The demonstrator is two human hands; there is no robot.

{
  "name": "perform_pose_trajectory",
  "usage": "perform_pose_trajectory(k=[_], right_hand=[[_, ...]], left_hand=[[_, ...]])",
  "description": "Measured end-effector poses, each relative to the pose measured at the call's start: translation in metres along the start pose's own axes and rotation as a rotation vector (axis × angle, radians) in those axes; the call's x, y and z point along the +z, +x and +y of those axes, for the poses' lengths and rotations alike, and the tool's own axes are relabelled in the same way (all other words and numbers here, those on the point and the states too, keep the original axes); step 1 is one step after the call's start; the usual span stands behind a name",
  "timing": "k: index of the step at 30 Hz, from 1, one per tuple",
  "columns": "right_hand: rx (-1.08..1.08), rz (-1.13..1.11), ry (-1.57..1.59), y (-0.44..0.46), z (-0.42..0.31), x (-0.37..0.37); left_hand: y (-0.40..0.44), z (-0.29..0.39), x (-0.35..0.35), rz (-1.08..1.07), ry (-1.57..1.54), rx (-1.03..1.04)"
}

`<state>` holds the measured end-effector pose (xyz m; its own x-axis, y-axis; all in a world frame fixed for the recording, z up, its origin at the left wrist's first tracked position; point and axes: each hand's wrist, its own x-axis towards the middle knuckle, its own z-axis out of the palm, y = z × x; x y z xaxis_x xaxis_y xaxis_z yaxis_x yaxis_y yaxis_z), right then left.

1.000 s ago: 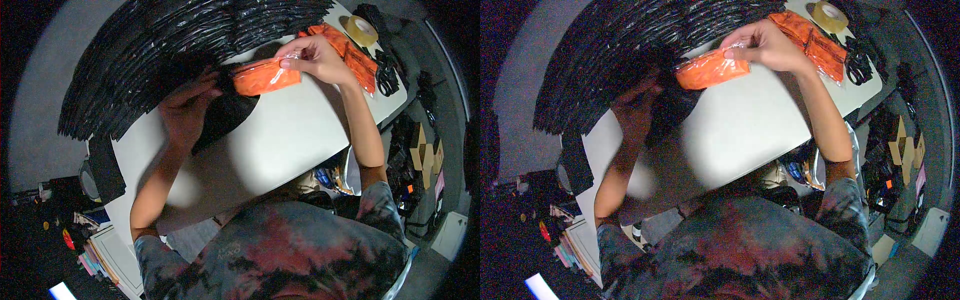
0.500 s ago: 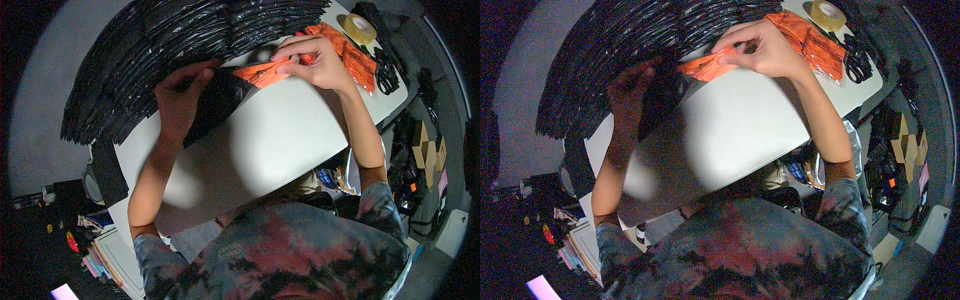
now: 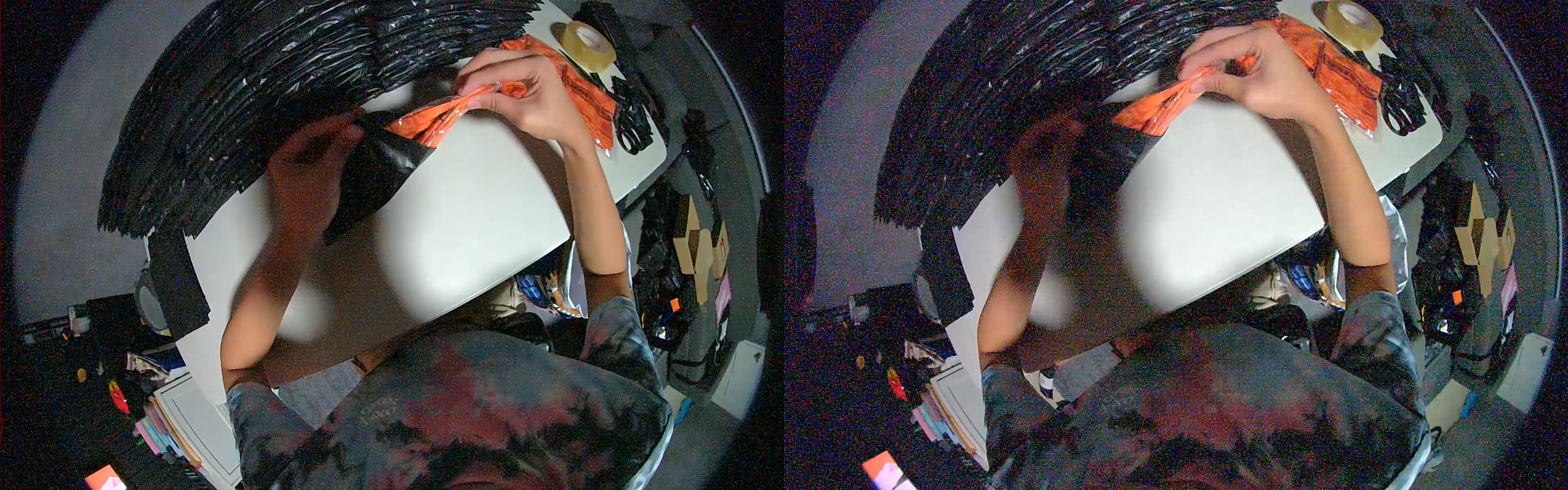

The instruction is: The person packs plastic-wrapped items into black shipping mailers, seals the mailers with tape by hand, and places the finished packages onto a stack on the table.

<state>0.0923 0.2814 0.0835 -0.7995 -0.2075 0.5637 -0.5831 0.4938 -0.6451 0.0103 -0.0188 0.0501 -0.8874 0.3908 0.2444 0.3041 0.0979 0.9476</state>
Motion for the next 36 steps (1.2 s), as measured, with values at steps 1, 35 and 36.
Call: perform_pose_trajectory(k=[1, 35, 36], right_hand=[[-0.010, -0.005, -0.001, 0.000, 0.001, 0.000], [0.449, -0.033, 0.137, 0.003, 0.007, 0.052], [0.434, -0.013, 0.180, 0.002, 0.008, 0.055]], left_hand=[[-0.001, 0.003, 0.001, -0.003, 0.021, -0.022], [0.011, -0.001, 0.026, -0.228, 0.715, 0.847], [0.010, -0.001, 0.025, -0.216, 0.658, 0.808]])
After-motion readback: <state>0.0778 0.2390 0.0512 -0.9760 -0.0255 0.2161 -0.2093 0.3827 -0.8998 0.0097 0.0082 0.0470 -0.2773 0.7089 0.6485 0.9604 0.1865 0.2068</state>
